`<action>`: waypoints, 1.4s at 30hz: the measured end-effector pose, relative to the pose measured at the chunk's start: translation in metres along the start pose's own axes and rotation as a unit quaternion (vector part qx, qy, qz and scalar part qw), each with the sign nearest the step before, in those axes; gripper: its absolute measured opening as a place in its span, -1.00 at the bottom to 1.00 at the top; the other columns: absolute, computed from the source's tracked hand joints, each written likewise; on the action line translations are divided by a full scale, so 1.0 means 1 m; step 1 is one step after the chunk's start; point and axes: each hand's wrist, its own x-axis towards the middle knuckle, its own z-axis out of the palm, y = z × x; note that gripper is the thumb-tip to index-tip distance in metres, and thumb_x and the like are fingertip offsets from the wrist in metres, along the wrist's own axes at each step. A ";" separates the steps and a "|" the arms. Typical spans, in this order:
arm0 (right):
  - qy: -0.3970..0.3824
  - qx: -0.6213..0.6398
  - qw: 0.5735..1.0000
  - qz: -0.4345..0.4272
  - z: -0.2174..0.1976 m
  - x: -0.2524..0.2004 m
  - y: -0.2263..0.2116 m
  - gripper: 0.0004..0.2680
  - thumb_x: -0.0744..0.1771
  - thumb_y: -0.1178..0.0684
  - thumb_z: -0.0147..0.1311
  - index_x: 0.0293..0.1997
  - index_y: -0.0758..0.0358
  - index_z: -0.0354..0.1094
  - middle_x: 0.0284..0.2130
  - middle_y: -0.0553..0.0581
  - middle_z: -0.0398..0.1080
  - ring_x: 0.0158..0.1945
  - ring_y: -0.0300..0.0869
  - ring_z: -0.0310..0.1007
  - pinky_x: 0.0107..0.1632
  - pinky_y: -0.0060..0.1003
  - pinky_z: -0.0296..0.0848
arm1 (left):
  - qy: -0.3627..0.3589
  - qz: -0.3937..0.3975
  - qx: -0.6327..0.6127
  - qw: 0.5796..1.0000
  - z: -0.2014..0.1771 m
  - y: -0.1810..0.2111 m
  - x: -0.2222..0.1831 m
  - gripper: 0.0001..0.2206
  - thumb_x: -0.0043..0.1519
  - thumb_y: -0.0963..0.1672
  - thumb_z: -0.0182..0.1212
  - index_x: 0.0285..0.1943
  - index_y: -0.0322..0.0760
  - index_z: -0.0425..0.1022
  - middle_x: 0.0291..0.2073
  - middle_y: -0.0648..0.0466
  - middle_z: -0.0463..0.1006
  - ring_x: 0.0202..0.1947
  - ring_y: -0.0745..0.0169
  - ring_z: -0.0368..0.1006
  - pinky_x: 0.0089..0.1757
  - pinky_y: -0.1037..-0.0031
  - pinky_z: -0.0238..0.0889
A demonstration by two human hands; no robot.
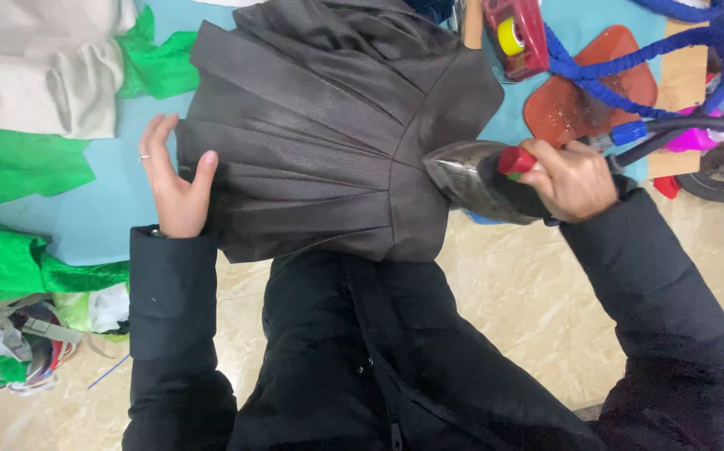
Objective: Ironing pleats on a dark-colored garment using a steam iron and a tailor's clapper
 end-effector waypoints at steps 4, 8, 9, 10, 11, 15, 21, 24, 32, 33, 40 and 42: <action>-0.035 -0.098 0.994 0.026 0.022 -0.033 0.059 -0.66 0.47 -0.33 -0.20 0.12 0.02 0.42 -0.55 0.21 0.36 -0.41 0.14 0.42 -0.31 -0.02 0.35 | 0.045 -0.058 -0.032 0.997 0.014 -0.029 -0.020 -0.53 0.45 -0.15 0.13 0.51 -0.38 0.10 0.43 -0.18 0.17 0.44 -0.09 0.10 0.34 0.18 -0.01; -0.027 -0.143 0.987 0.072 0.037 -0.053 0.112 -0.73 0.52 -0.30 -0.17 0.04 -0.06 0.44 -0.50 0.17 0.40 -0.38 0.10 0.48 -0.27 -0.06 0.42 | 0.046 -0.074 -0.073 0.994 0.013 -0.026 -0.023 -0.53 0.49 -0.09 0.06 0.50 -0.43 0.07 0.41 -0.19 0.17 0.41 -0.05 0.13 0.33 0.22 0.07; -0.012 -0.159 0.984 0.083 0.045 -0.059 0.127 -0.70 0.54 -0.32 -0.19 0.05 -0.07 0.45 -0.49 0.21 0.40 -0.39 0.14 0.47 -0.33 -0.03 0.38 | 0.041 -0.094 -0.063 0.993 0.012 -0.034 -0.025 -0.56 0.49 -0.09 0.03 0.48 -0.44 0.11 0.38 -0.22 0.23 0.38 -0.02 0.18 0.31 0.26 0.08; 0.003 -0.175 0.980 0.095 0.053 -0.064 0.142 -0.67 0.56 -0.35 -0.22 0.06 -0.07 0.47 -0.48 0.24 0.41 -0.41 0.18 0.46 -0.39 0.00 0.35 | 0.036 -0.113 -0.053 0.991 0.012 -0.041 -0.027 -0.58 0.50 -0.09 0.01 0.46 -0.44 0.14 0.35 -0.25 0.30 0.34 0.00 0.24 0.28 0.30 0.09; 0.004 -0.175 0.980 0.091 0.053 -0.063 0.148 -0.67 0.56 -0.35 -0.22 0.06 -0.07 0.47 -0.48 0.24 0.41 -0.41 0.18 0.46 -0.39 0.00 0.35 | 0.040 -0.114 -0.053 0.991 0.011 -0.040 -0.027 -0.58 0.50 -0.09 0.01 0.46 -0.44 0.14 0.35 -0.25 0.30 0.34 0.00 0.24 0.28 0.30 0.09; 0.028 -0.184 0.976 0.114 0.067 -0.062 0.175 -0.62 0.59 -0.34 -0.33 0.00 0.01 0.42 -0.53 0.32 0.35 -0.41 0.26 0.42 -0.35 0.05 0.32 | 0.027 -0.123 -0.032 0.992 0.006 -0.035 -0.025 -0.65 0.48 -0.09 0.01 0.38 -0.39 0.26 0.22 -0.15 0.42 0.18 0.10 0.32 0.17 0.34 0.16; 0.144 -0.187 0.961 0.143 0.051 -0.037 0.124 -0.44 0.56 -0.43 -0.59 0.10 0.06 0.51 -0.23 0.32 0.42 -0.20 0.21 0.42 -0.18 0.04 0.24 | 0.040 -0.127 -0.054 0.990 0.010 -0.040 -0.019 -0.68 0.47 -0.11 0.01 0.33 -0.40 0.32 0.21 -0.10 0.42 0.19 0.14 0.32 0.15 0.38 0.19; 0.222 -0.111 0.957 0.152 0.034 -0.014 0.054 -0.59 0.49 -0.22 -0.27 0.26 0.26 0.44 0.05 0.40 0.33 0.06 0.23 0.31 0.05 0.11 0.15 | 0.053 -0.127 -0.059 0.989 0.012 -0.049 -0.014 -0.65 0.49 -0.05 -0.05 0.31 -0.42 0.35 0.20 -0.11 0.44 0.19 0.14 0.34 0.16 0.36 0.19; 0.139 0.677 0.599 0.404 0.153 -0.008 -0.098 -0.66 0.44 -0.12 -0.05 0.36 0.13 0.14 -0.05 0.15 0.50 -0.05 -0.23 0.49 0.02 -0.29 0.45 | -0.005 -0.074 0.027 0.997 0.008 -0.068 0.060 -0.63 0.51 0.00 -0.06 0.22 -0.39 0.45 0.10 -0.17 0.54 0.13 -0.01 0.39 0.11 0.27 0.15; 0.125 0.735 0.490 0.453 0.157 -0.009 -0.097 -0.69 0.41 -0.11 0.00 0.27 0.12 0.24 -0.20 0.08 0.44 -0.20 -0.26 0.42 -0.13 -0.38 0.35 | -0.052 -0.106 0.002 0.993 0.011 -0.073 0.072 -0.53 0.47 0.09 -0.06 0.21 -0.39 0.47 0.11 -0.11 0.55 0.14 0.09 0.38 0.11 0.30 0.14; 0.023 0.797 0.463 0.387 0.119 0.019 -0.112 -0.70 0.42 -0.02 -0.11 0.26 0.29 0.33 0.21 0.20 0.41 0.24 -0.10 0.40 0.26 -0.19 0.42 | -0.102 -0.222 -0.073 0.967 0.051 -0.102 0.118 -0.24 0.21 0.19 0.33 0.38 -0.43 0.31 0.23 -0.03 0.51 0.22 0.23 0.41 0.13 0.48 0.26; 0.036 0.794 0.465 0.390 0.119 0.019 -0.110 -0.69 0.42 -0.05 -0.13 0.25 0.29 0.34 0.20 0.19 0.42 0.23 -0.10 0.41 0.26 -0.20 0.42 | -0.113 -0.226 -0.150 0.956 0.046 -0.075 0.118 -0.51 0.25 0.10 0.33 0.17 -0.29 0.48 0.04 0.13 0.58 0.04 0.43 0.44 0.00 0.57 0.34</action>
